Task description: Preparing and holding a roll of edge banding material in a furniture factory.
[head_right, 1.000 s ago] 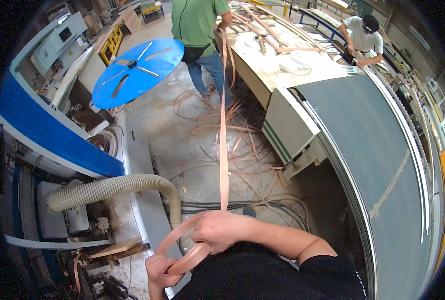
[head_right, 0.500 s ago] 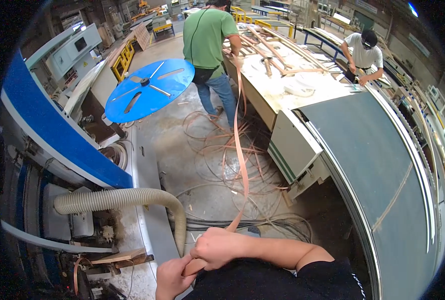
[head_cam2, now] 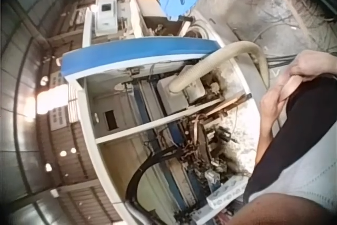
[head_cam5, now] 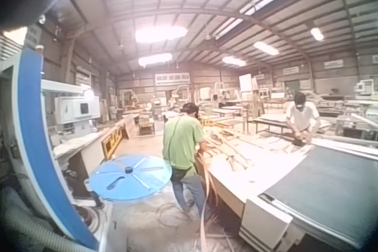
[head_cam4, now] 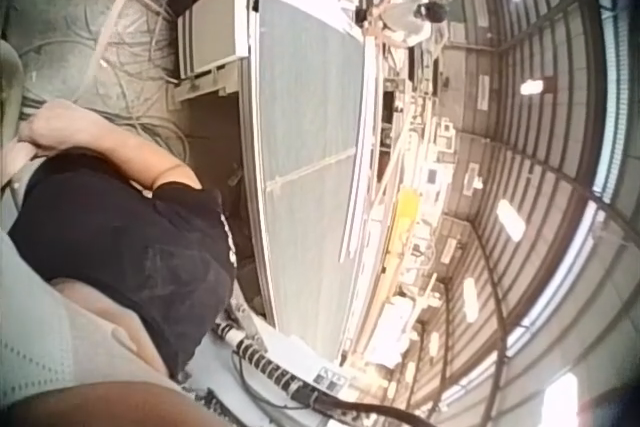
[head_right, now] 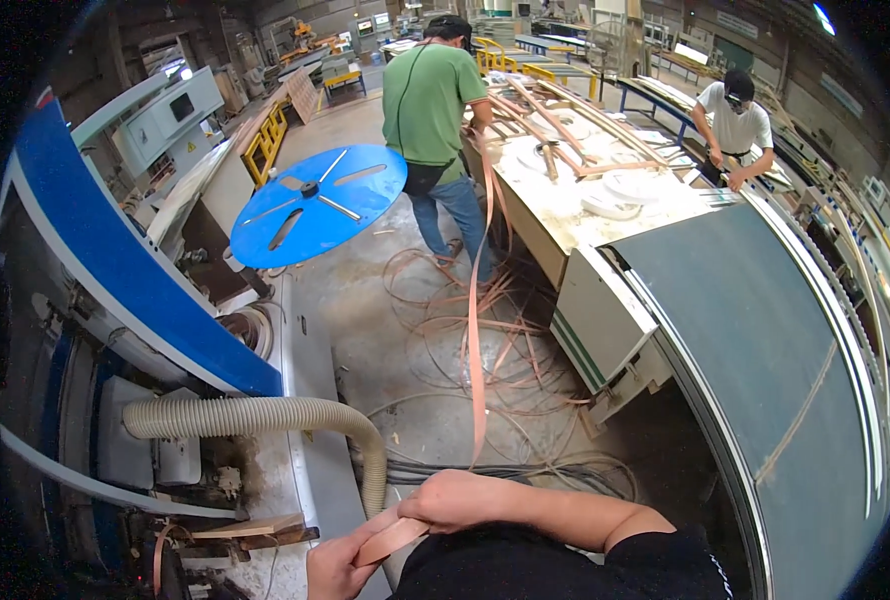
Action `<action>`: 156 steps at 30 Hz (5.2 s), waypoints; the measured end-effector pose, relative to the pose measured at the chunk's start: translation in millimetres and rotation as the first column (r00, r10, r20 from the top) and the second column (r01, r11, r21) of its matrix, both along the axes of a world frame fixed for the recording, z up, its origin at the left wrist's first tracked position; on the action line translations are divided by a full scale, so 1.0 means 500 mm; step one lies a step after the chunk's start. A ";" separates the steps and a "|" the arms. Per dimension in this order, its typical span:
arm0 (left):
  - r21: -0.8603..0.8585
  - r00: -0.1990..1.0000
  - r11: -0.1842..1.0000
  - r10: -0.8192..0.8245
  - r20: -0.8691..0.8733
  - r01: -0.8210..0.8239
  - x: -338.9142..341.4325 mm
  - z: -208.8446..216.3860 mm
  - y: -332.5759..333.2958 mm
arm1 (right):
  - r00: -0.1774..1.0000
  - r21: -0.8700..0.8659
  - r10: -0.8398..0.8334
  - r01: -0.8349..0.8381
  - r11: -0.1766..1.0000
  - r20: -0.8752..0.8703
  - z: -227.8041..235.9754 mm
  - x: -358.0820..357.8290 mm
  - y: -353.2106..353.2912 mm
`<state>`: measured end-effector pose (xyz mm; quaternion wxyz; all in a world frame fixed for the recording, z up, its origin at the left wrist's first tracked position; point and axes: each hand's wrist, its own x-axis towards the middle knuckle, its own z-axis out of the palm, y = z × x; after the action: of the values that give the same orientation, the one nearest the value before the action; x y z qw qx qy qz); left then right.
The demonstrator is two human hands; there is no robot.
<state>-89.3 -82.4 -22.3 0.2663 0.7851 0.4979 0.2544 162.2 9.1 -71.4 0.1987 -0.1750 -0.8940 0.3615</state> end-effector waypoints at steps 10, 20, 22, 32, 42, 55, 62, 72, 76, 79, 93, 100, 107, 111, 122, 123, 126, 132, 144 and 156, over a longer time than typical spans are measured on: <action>0.056 0.998 0.998 0.017 -0.058 -0.013 -0.020 -0.006 -0.014 | 0.993 0.048 0.058 -0.063 0.997 0.105 0.029 -0.009 0.013; -0.044 0.998 0.998 -0.040 -0.055 0.037 -0.032 -0.035 -0.017 | 0.985 0.020 0.031 -0.034 0.999 0.168 0.046 -0.008 0.001; -0.001 1.000 1.000 -0.008 -0.017 0.008 -0.023 -0.040 -0.013 | 0.980 0.025 0.017 -0.022 0.999 0.200 0.048 -0.001 0.002; 0.040 1.000 0.999 0.018 -0.024 -0.017 -0.027 -0.049 -0.008 | 0.968 -0.007 -0.035 0.038 0.999 0.248 0.051 0.008 -0.008; -0.095 0.998 0.994 -0.055 -0.001 0.055 -0.030 -0.055 -0.008 | 0.960 -0.027 0.032 -0.026 0.999 0.278 0.047 0.011 -0.010; -0.103 0.996 0.991 -0.080 0.027 0.083 0.002 -0.035 -0.010 | 0.971 -0.103 0.056 -0.033 0.994 0.231 0.084 0.002 -0.021; -0.081 0.991 0.989 -0.123 0.053 0.127 -0.058 -0.077 -0.015 | 0.994 -0.169 0.068 -0.053 0.984 0.085 0.025 0.035 -0.004; -0.252 0.989 0.965 -0.043 0.143 0.079 -0.054 -0.043 0.012 | 0.965 -0.074 -0.058 0.079 0.994 0.255 0.067 0.014 -0.026; 0.238 0.994 0.969 -0.078 0.076 0.058 -0.017 0.011 0.025 | 0.946 -0.010 -0.095 0.103 0.995 0.309 0.079 0.012 -0.028; 0.331 0.997 0.942 -0.067 0.045 0.048 0.045 0.021 0.017 | 0.932 0.047 -0.122 0.113 0.992 0.341 0.084 -0.005 -0.029; 0.292 0.993 0.956 -0.058 0.104 0.025 -0.029 -0.053 0.002 | 0.984 -0.200 -0.019 0.055 0.978 0.177 0.058 0.027 -0.021; 0.177 0.995 0.984 0.017 0.094 -0.034 0.039 -0.016 0.002 | 0.956 -0.043 -0.088 0.104 0.994 0.282 0.086 -0.011 -0.036; -0.054 0.994 0.993 -0.098 0.037 0.100 0.012 -0.036 -0.002 | 0.967 -0.223 0.127 -0.077 0.972 0.219 0.095 0.006 -0.029; 0.018 0.996 0.995 -0.094 -0.011 0.094 -0.028 -0.043 -0.003 | 0.959 -0.238 0.118 -0.055 0.970 0.258 0.047 0.021 -0.024; 0.025 0.991 0.990 -0.136 0.008 0.135 -0.062 0.000 0.008 | 0.996 -0.087 0.084 -0.080 0.993 0.041 0.020 0.011 -0.034; 0.030 0.991 0.990 -0.136 0.006 0.136 -0.061 0.003 0.005 | 0.996 -0.082 0.083 -0.080 0.993 0.040 0.024 0.011 -0.034; 0.026 0.994 0.995 -0.100 0.036 0.099 -0.061 -0.002 0.003 | 0.996 -0.073 0.071 -0.066 0.995 0.060 0.024 0.007 -0.025; -0.027 0.999 0.999 -0.025 0.023 0.026 -0.050 -0.015 0.001 | 0.999 -0.006 -0.046 0.046 0.999 -0.007 0.021 -0.006 -0.040; -0.007 0.994 0.997 -0.077 0.071 0.077 -0.057 0.003 0.008 | 0.994 -0.172 0.035 -0.016 0.985 0.107 0.016 -0.002 -0.015; 0.240 0.998 0.969 -0.059 -0.009 0.060 0.042 0.037 0.014 | 0.965 -0.074 -0.017 0.037 0.997 0.262 0.046 -0.027 -0.037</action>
<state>-68.4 -75.5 -3.7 0.1768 0.8263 0.4399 0.3040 148.9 -9.4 -48.2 0.0771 -0.2410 -0.8951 0.3672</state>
